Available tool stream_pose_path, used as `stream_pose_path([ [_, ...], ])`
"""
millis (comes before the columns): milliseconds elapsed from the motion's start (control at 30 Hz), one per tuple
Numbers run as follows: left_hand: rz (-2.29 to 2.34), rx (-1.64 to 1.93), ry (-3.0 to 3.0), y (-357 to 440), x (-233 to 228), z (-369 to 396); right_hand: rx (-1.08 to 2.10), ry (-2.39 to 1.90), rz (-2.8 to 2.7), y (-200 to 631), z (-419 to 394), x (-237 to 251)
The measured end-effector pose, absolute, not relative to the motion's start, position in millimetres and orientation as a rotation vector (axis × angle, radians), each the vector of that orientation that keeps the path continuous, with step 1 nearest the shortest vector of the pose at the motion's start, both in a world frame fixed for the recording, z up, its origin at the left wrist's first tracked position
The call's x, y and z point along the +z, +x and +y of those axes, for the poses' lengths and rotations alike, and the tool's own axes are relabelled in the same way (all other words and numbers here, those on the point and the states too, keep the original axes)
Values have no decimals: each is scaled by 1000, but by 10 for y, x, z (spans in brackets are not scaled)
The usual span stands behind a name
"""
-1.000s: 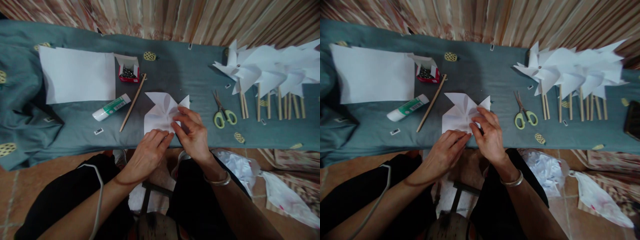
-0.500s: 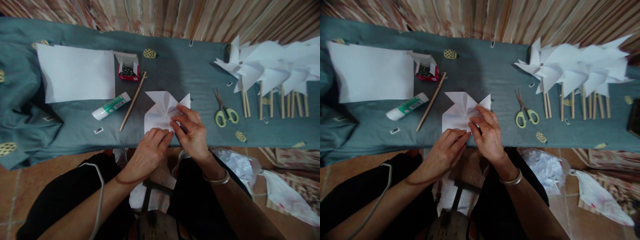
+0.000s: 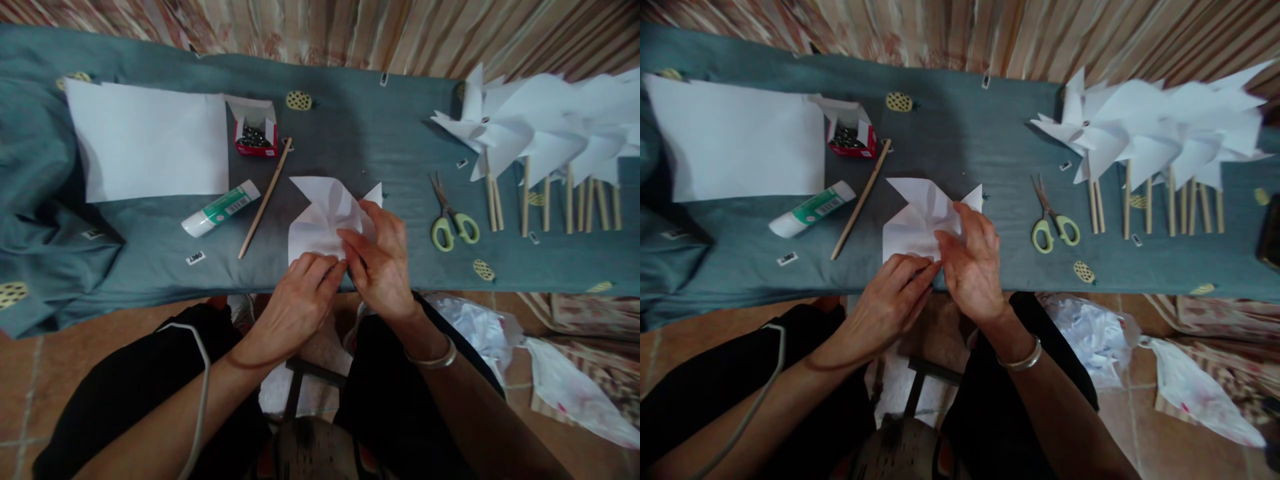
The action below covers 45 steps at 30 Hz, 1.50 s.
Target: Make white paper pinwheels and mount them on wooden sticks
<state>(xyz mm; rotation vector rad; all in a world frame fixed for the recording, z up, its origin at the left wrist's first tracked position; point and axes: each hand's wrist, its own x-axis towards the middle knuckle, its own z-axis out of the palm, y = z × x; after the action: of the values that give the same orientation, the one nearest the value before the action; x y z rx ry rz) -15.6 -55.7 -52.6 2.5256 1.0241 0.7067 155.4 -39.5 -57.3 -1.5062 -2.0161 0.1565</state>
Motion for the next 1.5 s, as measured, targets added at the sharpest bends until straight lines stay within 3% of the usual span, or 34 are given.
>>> stream_pose_path([
  [200, 1024, 725, 2530, -149, -519, -552, -2, -1482, -2116, 1558, -398, -580],
  [800, 1032, 722, 2537, -139, -505, -535, -55, -1437, -2229, 1550, -382, -627],
  [1100, 1041, 697, 2548, -146, -496, -536, 256, -1451, -2025, 1620, -377, -578],
  [1500, 1034, 721, 2543, -147, -487, -530, 81, -1453, -2177, 1563, -377, -625],
])
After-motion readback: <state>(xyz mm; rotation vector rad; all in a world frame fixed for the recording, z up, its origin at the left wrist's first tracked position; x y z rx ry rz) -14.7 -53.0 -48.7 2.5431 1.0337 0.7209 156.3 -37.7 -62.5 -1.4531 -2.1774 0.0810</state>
